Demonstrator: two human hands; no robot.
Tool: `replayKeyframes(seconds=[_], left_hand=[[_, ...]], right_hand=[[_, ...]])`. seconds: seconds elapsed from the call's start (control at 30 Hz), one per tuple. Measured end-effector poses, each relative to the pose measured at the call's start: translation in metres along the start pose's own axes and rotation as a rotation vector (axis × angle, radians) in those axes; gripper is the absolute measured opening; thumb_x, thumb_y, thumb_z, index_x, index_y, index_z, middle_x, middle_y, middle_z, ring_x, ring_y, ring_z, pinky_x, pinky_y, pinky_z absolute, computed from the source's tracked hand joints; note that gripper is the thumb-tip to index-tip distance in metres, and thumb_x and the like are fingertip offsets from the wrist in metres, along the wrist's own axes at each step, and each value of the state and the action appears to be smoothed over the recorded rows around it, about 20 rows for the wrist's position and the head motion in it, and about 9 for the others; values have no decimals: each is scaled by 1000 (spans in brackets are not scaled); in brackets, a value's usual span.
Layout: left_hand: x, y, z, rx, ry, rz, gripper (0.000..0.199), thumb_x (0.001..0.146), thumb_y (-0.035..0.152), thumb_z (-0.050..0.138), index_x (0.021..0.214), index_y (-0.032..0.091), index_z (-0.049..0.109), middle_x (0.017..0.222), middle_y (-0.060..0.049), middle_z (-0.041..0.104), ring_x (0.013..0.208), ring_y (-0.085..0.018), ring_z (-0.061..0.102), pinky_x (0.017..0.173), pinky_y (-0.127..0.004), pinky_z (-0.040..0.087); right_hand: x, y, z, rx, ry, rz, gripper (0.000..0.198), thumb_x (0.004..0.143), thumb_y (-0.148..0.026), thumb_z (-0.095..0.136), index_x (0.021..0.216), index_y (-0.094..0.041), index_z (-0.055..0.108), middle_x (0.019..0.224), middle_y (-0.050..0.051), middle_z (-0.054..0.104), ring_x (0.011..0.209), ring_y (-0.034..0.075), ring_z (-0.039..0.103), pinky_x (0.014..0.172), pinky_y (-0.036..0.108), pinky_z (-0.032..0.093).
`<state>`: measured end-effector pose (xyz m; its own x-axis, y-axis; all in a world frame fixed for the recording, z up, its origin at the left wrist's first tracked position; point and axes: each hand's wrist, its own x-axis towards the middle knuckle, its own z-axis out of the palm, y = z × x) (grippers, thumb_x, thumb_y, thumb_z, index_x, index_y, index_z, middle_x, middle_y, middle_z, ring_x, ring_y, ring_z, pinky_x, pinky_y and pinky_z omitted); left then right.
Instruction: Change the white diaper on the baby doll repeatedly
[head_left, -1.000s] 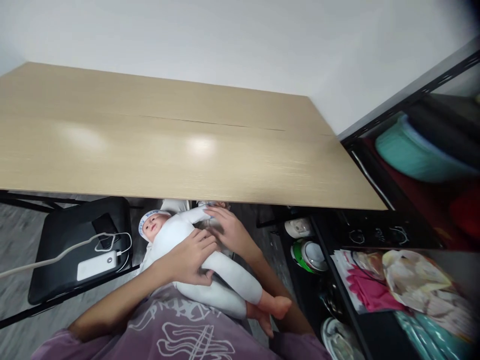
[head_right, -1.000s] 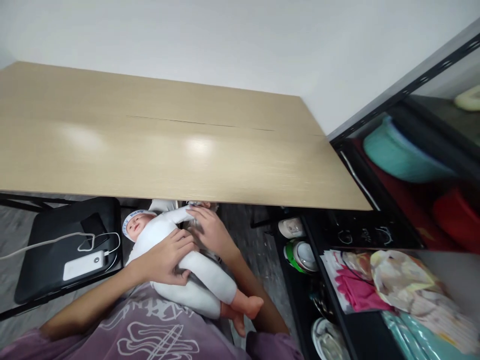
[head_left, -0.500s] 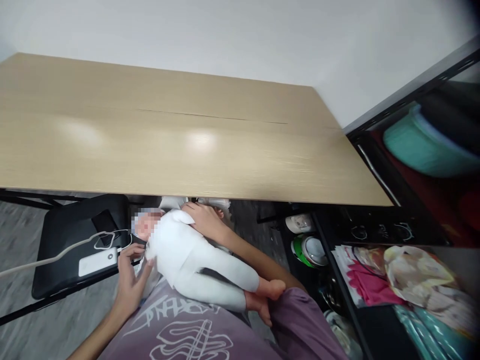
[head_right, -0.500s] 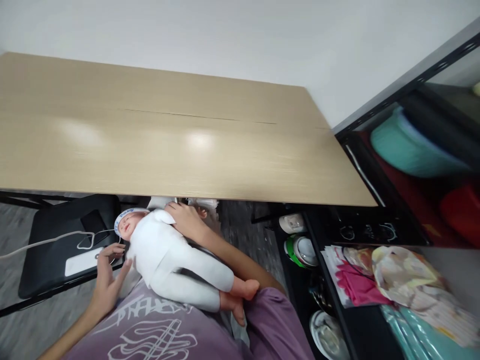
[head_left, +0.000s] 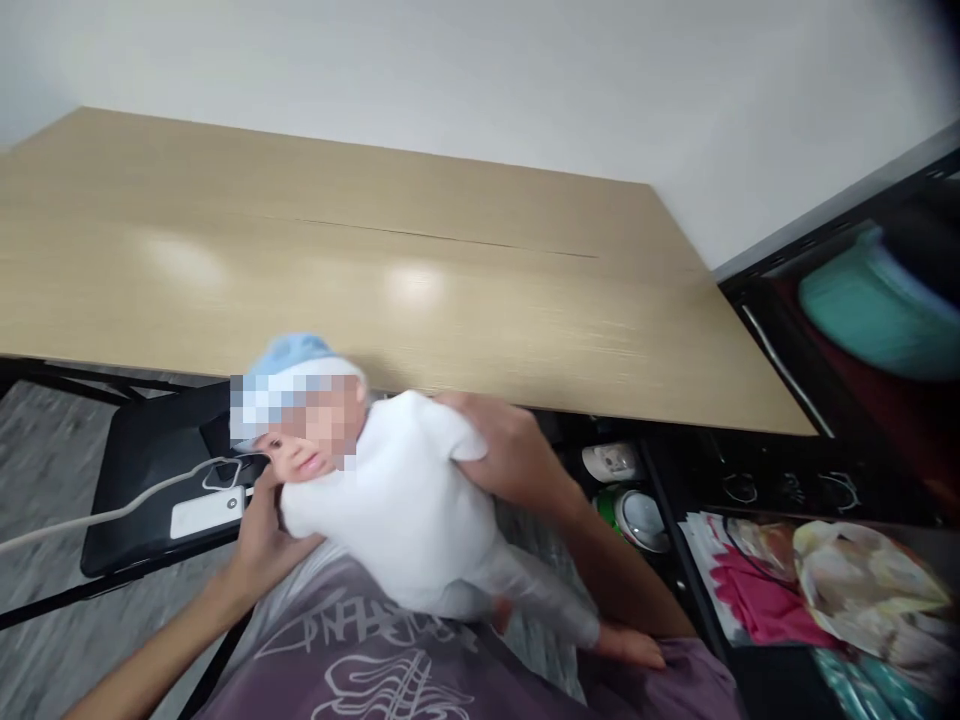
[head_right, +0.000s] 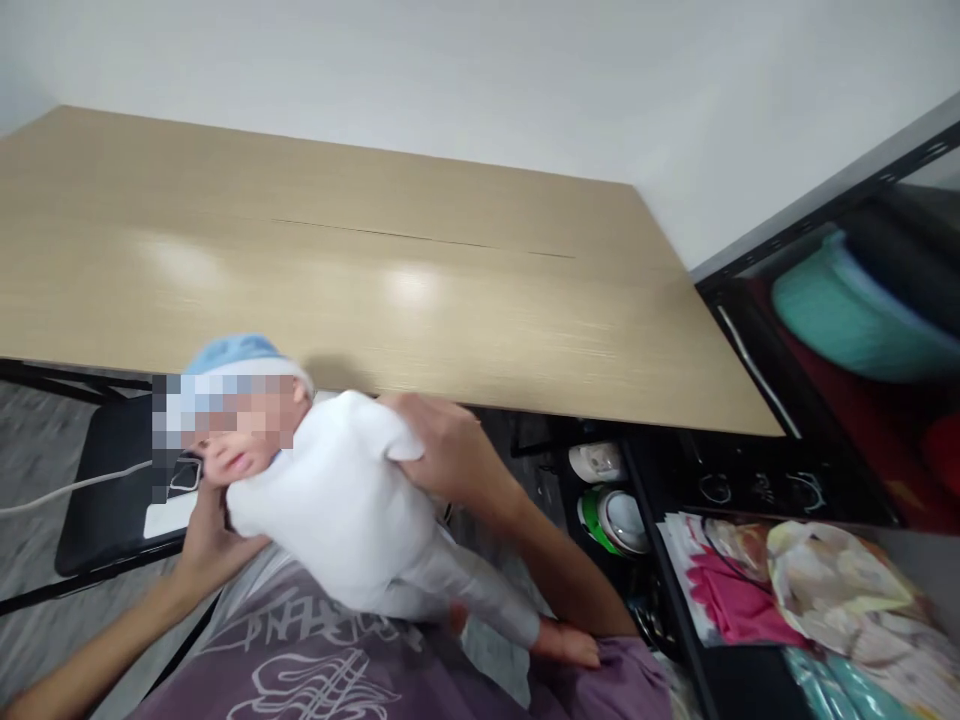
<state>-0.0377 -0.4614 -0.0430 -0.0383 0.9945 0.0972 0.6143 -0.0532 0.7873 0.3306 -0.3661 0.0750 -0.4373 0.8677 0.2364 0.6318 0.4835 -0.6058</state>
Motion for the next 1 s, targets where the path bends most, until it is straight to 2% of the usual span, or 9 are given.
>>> replayKeyframes(seconds=[0.1, 0.13, 0.23, 0.3, 0.43, 0.57, 0.67, 0.83, 1.0], left_hand=[[65, 44, -8, 28, -147, 156, 68, 86, 52, 88, 141, 24, 60, 132, -12, 80, 120, -36, 81, 100, -46, 67], [88, 59, -10, 55, -159, 181, 67, 85, 51, 87, 141, 23, 63, 134, -12, 80, 122, -35, 80, 101, -45, 66], [154, 93, -6, 111, -199, 244, 70, 84, 52, 84, 144, 20, 68, 138, -12, 82, 124, -36, 79, 106, -44, 62], [191, 103, 1, 138, -237, 262, 74, 81, 51, 83, 147, 17, 71, 140, -13, 83, 125, -36, 78, 106, -43, 60], [244, 100, 13, 222, -273, 272, 76, 80, 47, 83, 147, 13, 75, 138, -16, 84, 121, -38, 79, 101, -42, 57], [274, 90, 15, 360, -266, 278, 65, 85, 50, 81, 138, 12, 79, 128, -18, 86, 114, -39, 78, 93, -39, 54], [297, 83, 16, 429, -249, 308, 57, 89, 57, 77, 127, 14, 79, 120, -17, 86, 108, -37, 78, 88, -37, 52], [354, 69, 27, 459, -301, 347, 61, 84, 72, 70, 115, 19, 75, 116, -16, 85, 105, -39, 79, 83, -39, 53], [416, 59, 38, 447, -329, 371, 64, 83, 77, 69, 116, 21, 73, 119, -16, 85, 109, -41, 80, 87, -43, 57]], right_hand=[[8, 25, -29, -126, 76, 137, 40, 98, -26, 65, 135, -29, 78, 120, 7, 88, 109, 33, 83, 92, 41, 63], [12, 36, -35, -169, 99, 171, 36, 98, -28, 66, 132, -28, 78, 115, 8, 88, 104, 33, 83, 88, 40, 61], [26, 72, -40, -275, 167, 237, 29, 97, -34, 70, 123, -24, 79, 104, 10, 87, 94, 34, 81, 78, 36, 53], [34, 94, -36, -310, 210, 271, 28, 97, -34, 70, 120, -22, 79, 104, 12, 88, 92, 34, 80, 75, 35, 50], [48, 126, -21, -340, 249, 349, 30, 99, -36, 71, 123, -22, 81, 107, 14, 88, 91, 34, 78, 74, 34, 46], [65, 148, -8, -345, 242, 397, 33, 99, -37, 73, 127, -22, 82, 112, 14, 89, 93, 33, 76, 75, 33, 43], [81, 166, -4, -369, 251, 395, 31, 99, -40, 73, 121, -20, 81, 113, 14, 88, 95, 33, 75, 76, 34, 43], [115, 199, -1, -424, 303, 323, 32, 102, -49, 69, 112, -20, 79, 113, 16, 85, 102, 34, 73, 80, 37, 47], [157, 227, 2, -473, 338, 362, 34, 101, -49, 69, 117, -20, 79, 116, 18, 85, 103, 36, 73, 82, 39, 48]])
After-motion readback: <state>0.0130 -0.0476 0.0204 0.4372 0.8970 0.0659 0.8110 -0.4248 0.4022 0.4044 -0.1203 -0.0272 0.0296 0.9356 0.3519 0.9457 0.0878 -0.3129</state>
